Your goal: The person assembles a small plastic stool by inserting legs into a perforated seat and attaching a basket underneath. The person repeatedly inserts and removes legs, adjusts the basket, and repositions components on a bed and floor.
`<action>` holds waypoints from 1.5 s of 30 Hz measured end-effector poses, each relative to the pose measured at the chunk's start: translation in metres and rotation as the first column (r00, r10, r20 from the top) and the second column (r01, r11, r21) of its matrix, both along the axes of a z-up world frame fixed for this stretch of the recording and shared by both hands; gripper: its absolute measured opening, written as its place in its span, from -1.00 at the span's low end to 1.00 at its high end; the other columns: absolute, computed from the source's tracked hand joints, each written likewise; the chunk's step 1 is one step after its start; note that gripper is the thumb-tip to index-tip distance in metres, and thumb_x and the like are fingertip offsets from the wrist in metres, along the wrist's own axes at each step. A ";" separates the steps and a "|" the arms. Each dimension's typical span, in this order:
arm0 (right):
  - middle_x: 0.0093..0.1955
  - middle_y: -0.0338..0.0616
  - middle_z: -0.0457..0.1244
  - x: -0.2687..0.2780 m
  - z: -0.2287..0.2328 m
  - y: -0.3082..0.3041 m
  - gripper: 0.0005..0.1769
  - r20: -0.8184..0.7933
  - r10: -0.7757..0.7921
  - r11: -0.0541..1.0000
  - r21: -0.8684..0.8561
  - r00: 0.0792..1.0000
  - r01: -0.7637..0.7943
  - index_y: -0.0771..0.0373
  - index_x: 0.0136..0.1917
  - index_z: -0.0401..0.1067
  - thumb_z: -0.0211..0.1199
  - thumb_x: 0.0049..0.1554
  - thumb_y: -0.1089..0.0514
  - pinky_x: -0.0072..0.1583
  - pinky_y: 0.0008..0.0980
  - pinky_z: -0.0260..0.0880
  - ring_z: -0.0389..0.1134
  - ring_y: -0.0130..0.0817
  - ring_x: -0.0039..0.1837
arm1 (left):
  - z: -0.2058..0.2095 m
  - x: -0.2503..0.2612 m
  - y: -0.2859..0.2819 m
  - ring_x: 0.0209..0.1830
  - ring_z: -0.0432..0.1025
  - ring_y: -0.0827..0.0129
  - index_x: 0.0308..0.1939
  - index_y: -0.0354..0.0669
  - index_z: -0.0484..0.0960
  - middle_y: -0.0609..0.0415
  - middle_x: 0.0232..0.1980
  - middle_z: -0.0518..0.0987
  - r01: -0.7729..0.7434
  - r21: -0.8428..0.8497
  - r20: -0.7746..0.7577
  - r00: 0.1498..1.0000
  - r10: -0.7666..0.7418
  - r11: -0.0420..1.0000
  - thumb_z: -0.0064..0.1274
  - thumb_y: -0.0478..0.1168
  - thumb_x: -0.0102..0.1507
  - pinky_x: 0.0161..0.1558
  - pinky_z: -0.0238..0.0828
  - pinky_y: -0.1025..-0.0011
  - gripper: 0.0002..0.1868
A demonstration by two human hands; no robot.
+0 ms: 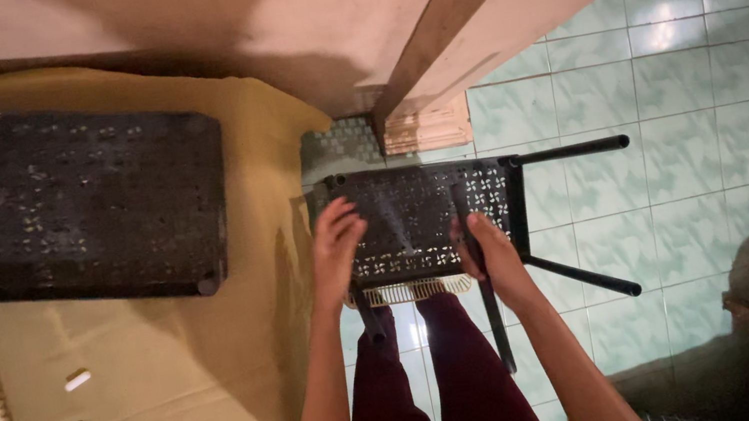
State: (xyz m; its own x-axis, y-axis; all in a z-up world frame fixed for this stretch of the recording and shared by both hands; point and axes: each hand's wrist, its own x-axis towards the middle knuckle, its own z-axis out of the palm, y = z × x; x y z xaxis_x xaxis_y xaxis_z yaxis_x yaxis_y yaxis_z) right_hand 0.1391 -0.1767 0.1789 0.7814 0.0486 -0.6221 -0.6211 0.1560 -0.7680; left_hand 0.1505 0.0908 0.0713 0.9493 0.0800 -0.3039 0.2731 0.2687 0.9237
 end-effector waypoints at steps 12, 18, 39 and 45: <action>-0.27 -0.33 0.16 0.002 0.064 0.045 -0.76 0.131 0.207 0.976 0.033 0.969 -0.213 0.22 0.11 0.28 -0.04 0.39 0.01 -0.41 -0.59 -0.01 0.03 -0.65 -0.42 | 0.159 0.047 -0.044 -0.32 0.50 0.65 -0.02 -0.28 0.73 0.20 -0.28 0.66 0.329 -0.023 0.125 0.938 -0.324 0.944 0.28 -0.28 0.27 -0.27 0.44 0.60 -0.78; -0.29 -0.31 0.15 -0.006 0.076 0.042 -0.68 0.059 0.197 0.980 0.027 0.979 -0.199 0.25 0.17 0.36 -0.05 0.39 -0.01 -0.42 -0.58 0.00 0.04 -0.63 -0.41 | 0.132 0.044 -0.032 -0.48 0.42 0.62 -0.22 -0.24 0.72 0.23 -0.51 0.54 0.032 0.095 -0.019 0.999 -0.030 0.995 0.12 -0.07 0.34 -0.38 0.38 0.56 -0.72; 0.32 -0.06 0.27 0.044 0.153 0.096 -0.50 0.510 0.291 0.894 0.157 0.810 -0.420 0.21 0.53 0.18 0.06 0.36 0.10 0.38 -0.20 0.27 0.27 -0.19 0.35 | 0.257 -0.120 -0.038 0.00 0.52 0.41 0.48 -0.19 0.24 0.08 0.16 0.61 0.146 -0.081 0.013 0.989 -0.146 0.986 -0.04 -0.31 0.39 0.08 0.47 0.44 -0.44; 0.35 0.00 0.24 -0.026 0.161 0.146 -0.37 0.411 0.824 0.547 -0.399 0.389 -0.736 0.28 0.49 0.22 0.30 0.23 0.06 0.28 -0.31 0.39 0.38 -0.22 0.30 | 0.201 -0.162 0.019 0.14 0.48 0.42 0.34 -0.34 0.40 0.00 0.19 0.61 -0.474 -0.020 0.101 0.875 0.473 0.880 0.03 -0.35 0.39 0.16 0.42 0.41 -0.57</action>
